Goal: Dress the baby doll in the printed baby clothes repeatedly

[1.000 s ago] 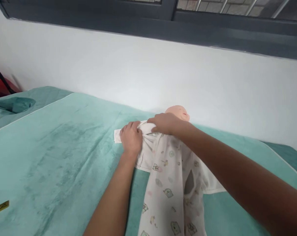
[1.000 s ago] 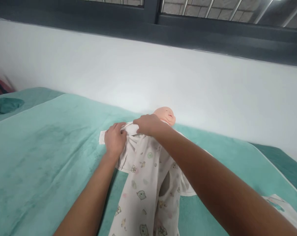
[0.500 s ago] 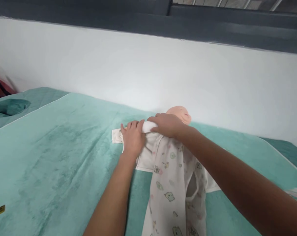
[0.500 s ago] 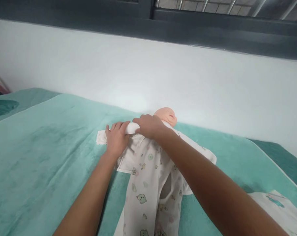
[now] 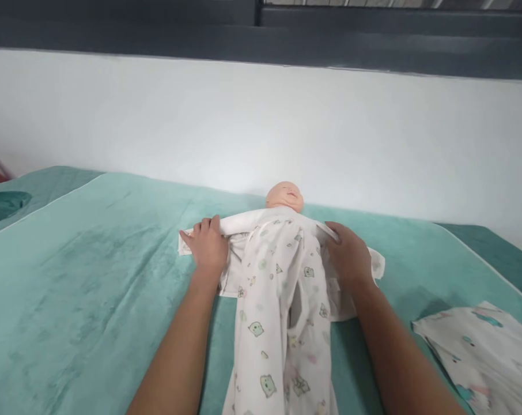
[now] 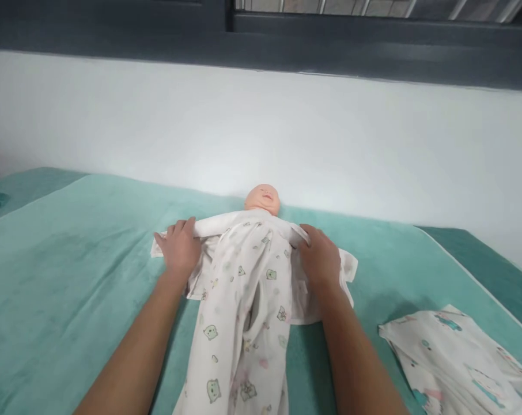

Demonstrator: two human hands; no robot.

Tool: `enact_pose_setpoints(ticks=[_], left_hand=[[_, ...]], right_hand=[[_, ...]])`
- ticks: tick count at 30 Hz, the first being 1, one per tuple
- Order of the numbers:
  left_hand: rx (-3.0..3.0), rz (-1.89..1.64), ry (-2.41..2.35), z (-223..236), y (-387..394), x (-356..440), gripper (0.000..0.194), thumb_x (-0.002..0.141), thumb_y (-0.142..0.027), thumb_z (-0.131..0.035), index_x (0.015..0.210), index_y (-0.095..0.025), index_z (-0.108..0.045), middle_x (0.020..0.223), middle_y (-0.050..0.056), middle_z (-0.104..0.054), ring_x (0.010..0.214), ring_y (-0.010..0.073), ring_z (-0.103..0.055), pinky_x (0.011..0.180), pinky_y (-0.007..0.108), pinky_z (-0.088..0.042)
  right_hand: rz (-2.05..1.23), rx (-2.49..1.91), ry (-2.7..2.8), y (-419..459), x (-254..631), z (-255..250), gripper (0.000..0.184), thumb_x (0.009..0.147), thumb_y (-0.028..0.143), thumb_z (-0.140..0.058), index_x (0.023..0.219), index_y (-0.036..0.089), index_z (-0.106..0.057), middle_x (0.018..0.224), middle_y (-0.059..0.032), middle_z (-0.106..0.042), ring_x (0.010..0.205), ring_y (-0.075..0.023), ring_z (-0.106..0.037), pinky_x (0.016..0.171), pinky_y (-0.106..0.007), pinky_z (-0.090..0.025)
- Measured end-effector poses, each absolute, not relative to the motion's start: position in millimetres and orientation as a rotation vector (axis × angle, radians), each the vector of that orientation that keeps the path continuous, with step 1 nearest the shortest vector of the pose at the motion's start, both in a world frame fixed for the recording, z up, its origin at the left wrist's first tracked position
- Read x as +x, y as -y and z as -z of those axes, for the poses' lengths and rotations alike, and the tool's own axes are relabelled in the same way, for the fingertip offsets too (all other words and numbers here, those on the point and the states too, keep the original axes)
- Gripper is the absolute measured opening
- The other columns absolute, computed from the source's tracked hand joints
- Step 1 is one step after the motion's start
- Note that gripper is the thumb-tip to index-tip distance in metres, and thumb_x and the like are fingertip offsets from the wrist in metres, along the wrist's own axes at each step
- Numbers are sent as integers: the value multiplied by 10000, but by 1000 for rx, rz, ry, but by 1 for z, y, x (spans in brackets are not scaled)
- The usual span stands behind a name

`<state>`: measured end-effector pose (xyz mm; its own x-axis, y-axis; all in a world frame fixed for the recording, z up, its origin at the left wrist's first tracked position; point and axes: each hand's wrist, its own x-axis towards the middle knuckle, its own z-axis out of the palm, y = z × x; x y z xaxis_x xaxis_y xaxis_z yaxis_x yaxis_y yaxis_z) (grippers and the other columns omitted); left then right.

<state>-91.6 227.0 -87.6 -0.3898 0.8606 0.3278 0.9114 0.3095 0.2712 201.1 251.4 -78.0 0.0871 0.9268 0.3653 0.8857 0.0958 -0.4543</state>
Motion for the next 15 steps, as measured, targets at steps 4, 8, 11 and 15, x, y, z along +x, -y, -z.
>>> enact_pose_setpoints(ticks=[4, 8, 11, 15], left_hand=[[-1677, 730, 2365, 74, -215, -83, 616, 755, -18, -423, 1341, -198, -478, 1379, 135, -536, 1397, 317, -328, 1111, 745, -56], [-1919, 1156, 2175, 42, -207, -51, 517, 794, -68, -394, 1270, -190, -555, 1346, 94, -566, 1320, 242, -454, 1146, 490, -326], [-2489, 1039, 1928, 12, -216, -6, 369, 877, -180, -389, 1150, -214, -634, 1206, 58, -653, 1136, 202, -587, 998, 350, -471], [-2727, 141, 1698, -9, -244, 56, 255, 864, -261, -495, 1010, -171, -685, 1095, 113, -678, 1072, 271, -610, 959, 418, -449]], right_hand=[[-69, -1771, 1715, -260, 203, 78, 445, 785, 184, -420, 1164, 254, -643, 1139, -52, -688, 1021, -268, -611, 867, -394, -455], [-161, -1794, 1671, -265, 202, 75, 437, 799, 229, -439, 1195, 240, -622, 1109, -70, -696, 982, -289, -615, 815, -406, -457], [-205, -1810, 1644, -265, 205, 74, 435, 800, 250, -463, 1208, 234, -612, 1098, -81, -698, 978, -293, -616, 815, -404, -451], [-266, -1776, 1635, -267, 207, 73, 426, 803, 247, -478, 1213, 230, -596, 1104, -70, -700, 1015, -284, -617, 841, -393, -447]])
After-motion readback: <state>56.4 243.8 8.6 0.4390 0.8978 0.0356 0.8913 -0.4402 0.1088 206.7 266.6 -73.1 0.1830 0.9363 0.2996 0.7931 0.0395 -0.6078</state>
